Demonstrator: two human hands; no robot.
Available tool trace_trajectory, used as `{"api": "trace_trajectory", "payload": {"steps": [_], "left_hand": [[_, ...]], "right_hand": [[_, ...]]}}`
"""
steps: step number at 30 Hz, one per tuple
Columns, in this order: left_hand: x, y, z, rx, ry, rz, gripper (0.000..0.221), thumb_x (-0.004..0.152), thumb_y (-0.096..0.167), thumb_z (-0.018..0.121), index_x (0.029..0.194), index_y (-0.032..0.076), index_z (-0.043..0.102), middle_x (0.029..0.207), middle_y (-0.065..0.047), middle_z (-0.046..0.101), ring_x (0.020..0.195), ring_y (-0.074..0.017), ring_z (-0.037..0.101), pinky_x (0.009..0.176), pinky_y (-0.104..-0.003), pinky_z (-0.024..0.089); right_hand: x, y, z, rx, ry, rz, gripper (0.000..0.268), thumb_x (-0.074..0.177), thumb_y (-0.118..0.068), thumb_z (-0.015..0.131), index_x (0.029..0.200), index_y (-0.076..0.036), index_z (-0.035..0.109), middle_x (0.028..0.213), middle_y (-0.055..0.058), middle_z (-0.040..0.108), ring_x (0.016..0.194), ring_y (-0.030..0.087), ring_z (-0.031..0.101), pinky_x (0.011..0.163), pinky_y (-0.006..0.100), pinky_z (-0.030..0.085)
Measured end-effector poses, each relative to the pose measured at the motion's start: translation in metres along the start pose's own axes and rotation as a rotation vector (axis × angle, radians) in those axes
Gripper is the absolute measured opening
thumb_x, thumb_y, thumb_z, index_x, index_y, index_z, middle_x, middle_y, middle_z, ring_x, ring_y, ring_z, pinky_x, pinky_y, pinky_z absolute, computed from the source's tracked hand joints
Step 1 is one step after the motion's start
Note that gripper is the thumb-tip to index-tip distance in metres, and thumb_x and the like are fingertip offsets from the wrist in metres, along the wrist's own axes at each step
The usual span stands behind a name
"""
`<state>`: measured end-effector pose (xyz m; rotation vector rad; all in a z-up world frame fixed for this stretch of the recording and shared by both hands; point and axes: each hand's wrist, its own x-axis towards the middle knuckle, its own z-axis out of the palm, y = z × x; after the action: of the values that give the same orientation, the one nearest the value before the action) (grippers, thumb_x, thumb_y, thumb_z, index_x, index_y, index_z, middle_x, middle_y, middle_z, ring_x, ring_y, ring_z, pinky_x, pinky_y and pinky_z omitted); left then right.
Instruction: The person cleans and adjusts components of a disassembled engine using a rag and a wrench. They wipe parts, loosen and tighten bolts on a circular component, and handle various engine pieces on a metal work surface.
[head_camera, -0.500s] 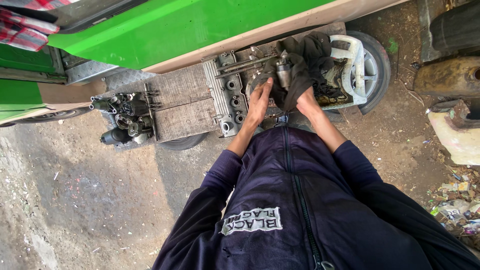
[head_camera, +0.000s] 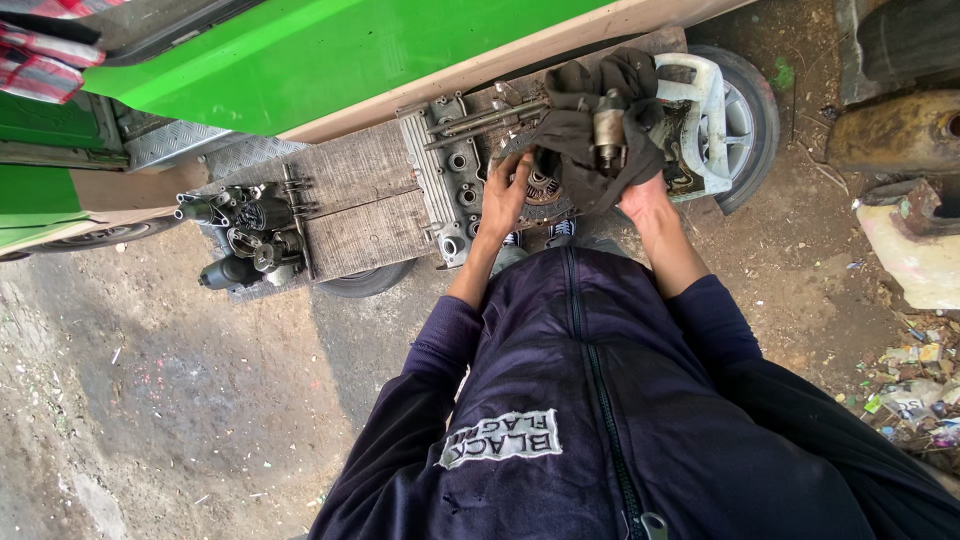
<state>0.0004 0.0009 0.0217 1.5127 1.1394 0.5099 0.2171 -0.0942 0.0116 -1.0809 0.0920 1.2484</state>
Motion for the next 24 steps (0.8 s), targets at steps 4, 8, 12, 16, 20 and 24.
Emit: {"api": "trace_trajectory", "payload": {"steps": [4,8,12,16,20,24], "left_hand": [[-0.003,-0.019,0.003,-0.096,-0.089,0.036,0.048,0.099,0.036,0.058,0.136,0.005,0.063,0.121,-0.019,0.073,0.116,-0.0268,0.07,0.102,-0.035,0.051],[-0.005,-0.04,0.005,-0.059,-0.094,0.037,0.041,0.099,0.028,0.057,0.13,0.004,0.068,0.12,-0.017,0.075,0.113,-0.0247,0.072,0.1,-0.034,0.053],[-0.007,-0.056,0.006,-0.057,-0.07,-0.045,0.039,0.099,0.026,0.057,0.128,0.003,0.069,0.11,-0.016,0.078,0.106,-0.0231,0.075,0.096,-0.033,0.055],[-0.016,-0.072,0.01,-0.032,-0.143,-0.092,0.039,0.096,0.025,0.057,0.126,0.003,0.068,0.11,-0.016,0.077,0.106,-0.0238,0.074,0.096,-0.034,0.055],[-0.023,-0.086,0.011,0.06,-0.186,-0.066,0.04,0.096,0.028,0.059,0.126,0.003,0.069,0.112,-0.019,0.075,0.107,-0.0282,0.072,0.095,-0.036,0.054],[-0.039,-0.099,0.0,0.072,-0.107,-0.055,0.04,0.097,0.03,0.059,0.124,0.003,0.07,0.115,-0.02,0.075,0.11,-0.0306,0.072,0.096,-0.036,0.054]], "right_hand": [[0.012,-0.038,-0.01,0.045,-0.066,-0.187,0.045,0.099,-0.042,0.071,0.124,-0.006,0.067,0.108,0.008,0.072,0.088,0.018,0.071,0.08,0.034,0.061],[0.036,-0.094,-0.038,0.042,0.062,-0.338,0.033,0.107,-0.03,0.069,0.123,-0.001,0.065,0.101,0.01,0.069,0.081,0.02,0.068,0.072,0.036,0.06],[0.045,-0.134,-0.061,-0.202,-0.067,-0.51,0.032,0.108,-0.018,0.073,0.131,0.001,0.062,0.111,0.011,0.07,0.097,0.022,0.071,0.084,0.035,0.062],[0.042,-0.126,-0.054,-1.003,-0.122,-0.694,0.036,0.108,-0.008,0.078,0.138,0.002,0.061,0.128,0.009,0.068,0.114,0.019,0.066,0.095,0.029,0.054],[0.055,-0.058,-0.009,-0.963,-0.248,-0.425,0.03,0.103,-0.008,0.075,0.127,0.002,0.061,0.121,0.009,0.066,0.109,0.017,0.066,0.094,0.03,0.057],[0.069,0.024,0.017,-0.751,-0.397,-0.247,0.031,0.099,-0.011,0.076,0.124,0.0,0.062,0.119,0.005,0.067,0.106,0.013,0.065,0.091,0.027,0.057]]}}
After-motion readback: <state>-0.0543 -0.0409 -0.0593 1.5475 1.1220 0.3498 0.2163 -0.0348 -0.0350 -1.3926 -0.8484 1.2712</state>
